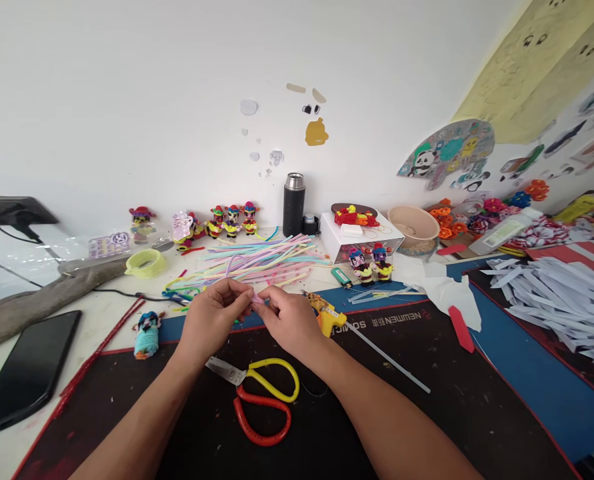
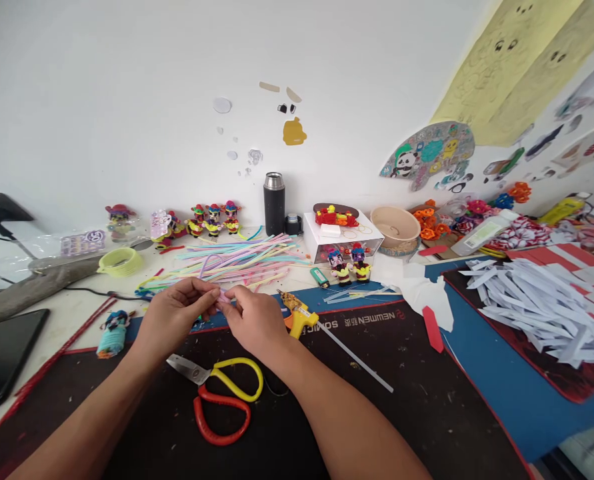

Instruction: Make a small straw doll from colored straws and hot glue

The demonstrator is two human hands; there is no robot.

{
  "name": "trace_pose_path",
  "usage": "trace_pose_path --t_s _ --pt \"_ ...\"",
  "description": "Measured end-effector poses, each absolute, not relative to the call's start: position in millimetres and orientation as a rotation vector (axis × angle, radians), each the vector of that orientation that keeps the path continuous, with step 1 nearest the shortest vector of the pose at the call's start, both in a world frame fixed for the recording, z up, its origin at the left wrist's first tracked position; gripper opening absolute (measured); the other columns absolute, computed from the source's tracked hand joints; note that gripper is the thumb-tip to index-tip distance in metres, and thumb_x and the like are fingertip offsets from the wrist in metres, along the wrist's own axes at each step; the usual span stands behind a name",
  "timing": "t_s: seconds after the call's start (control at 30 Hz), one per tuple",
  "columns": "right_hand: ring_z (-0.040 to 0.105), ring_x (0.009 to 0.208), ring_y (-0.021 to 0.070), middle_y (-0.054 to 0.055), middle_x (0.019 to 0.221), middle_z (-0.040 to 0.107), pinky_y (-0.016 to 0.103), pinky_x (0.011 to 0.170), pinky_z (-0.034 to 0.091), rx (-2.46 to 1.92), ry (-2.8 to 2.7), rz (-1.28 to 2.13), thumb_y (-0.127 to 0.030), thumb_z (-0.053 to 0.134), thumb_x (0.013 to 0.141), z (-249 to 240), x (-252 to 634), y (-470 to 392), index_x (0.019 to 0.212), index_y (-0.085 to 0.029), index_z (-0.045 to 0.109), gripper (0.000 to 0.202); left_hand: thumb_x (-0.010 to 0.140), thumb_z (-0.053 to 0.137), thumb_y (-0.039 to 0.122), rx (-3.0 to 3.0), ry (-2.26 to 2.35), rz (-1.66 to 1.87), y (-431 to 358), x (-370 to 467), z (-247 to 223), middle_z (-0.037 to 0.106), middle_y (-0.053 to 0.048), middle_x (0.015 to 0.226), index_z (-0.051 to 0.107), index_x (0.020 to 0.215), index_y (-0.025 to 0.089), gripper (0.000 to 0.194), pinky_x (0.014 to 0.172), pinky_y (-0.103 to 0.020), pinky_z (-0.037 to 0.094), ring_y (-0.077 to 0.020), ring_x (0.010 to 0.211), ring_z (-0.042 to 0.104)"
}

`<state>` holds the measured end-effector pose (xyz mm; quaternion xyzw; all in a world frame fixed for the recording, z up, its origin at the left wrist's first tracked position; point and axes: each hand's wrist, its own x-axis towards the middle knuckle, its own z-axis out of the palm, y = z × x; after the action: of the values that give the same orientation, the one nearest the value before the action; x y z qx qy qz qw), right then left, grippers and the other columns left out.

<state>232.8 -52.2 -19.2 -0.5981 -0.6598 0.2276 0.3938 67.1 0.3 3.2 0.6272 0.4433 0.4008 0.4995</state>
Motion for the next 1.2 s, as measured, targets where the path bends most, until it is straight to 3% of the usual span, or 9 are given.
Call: trace_pose_path --t_s 0.43,0.67,0.93,1.2 --pt "0.046 0.056 0.0161 -0.004 0.058 0.054 0.029 0.058 0.025 -1.487 -1.597 0.678 -0.041 0.064 0.1 -19.2 233.7 -51.7 0.089 -0.025 0.069 0.021 0.075 0.085 0.042 1.426 1.008 0.952 -0.2 69.2 3.9 0.073 -0.003 0.065 0.073 0.081 0.018 0.028 0.06 -0.029 0.058 -0.018 0.059 0.068" --pt "0.045 0.056 0.0157 -0.004 0.058 0.052 0.029 0.057 0.025 -1.49 -1.569 0.709 -0.043 0.064 0.099 -19.6 233.6 -50.9 0.087 -0.024 0.067 0.022 0.074 0.085 0.05 1.396 1.001 0.928 2.8 69.9 3.0 0.074 -0.005 0.067 0.074 0.08 0.018 0.034 0.06 -0.031 0.059 -0.0197 0.06 0.069" --pt "0.038 0.053 0.0139 -0.005 0.058 0.048 0.028 0.053 0.023 -1.384 -1.431 0.882 -0.048 0.065 0.097 -15.6 233.7 -50.0 0.083 -0.023 0.065 0.029 0.071 0.09 0.048 1.389 0.854 0.874 7.6 62.7 8.5 0.076 -0.004 0.078 0.078 0.104 0.02 0.045 0.063 -0.03 0.059 -0.0191 0.068 0.07" --pt "0.037 0.052 0.0136 -0.007 0.056 0.044 0.028 0.053 0.025 -1.374 -1.441 0.913 -0.045 0.066 0.095 -15.7 233.8 -50.9 0.084 -0.023 0.065 0.025 0.074 0.084 0.049 1.639 0.99 0.964 7.0 59.4 10.4 0.079 -0.005 0.078 0.084 0.088 0.022 0.03 0.062 -0.031 0.059 -0.0207 0.066 0.069"
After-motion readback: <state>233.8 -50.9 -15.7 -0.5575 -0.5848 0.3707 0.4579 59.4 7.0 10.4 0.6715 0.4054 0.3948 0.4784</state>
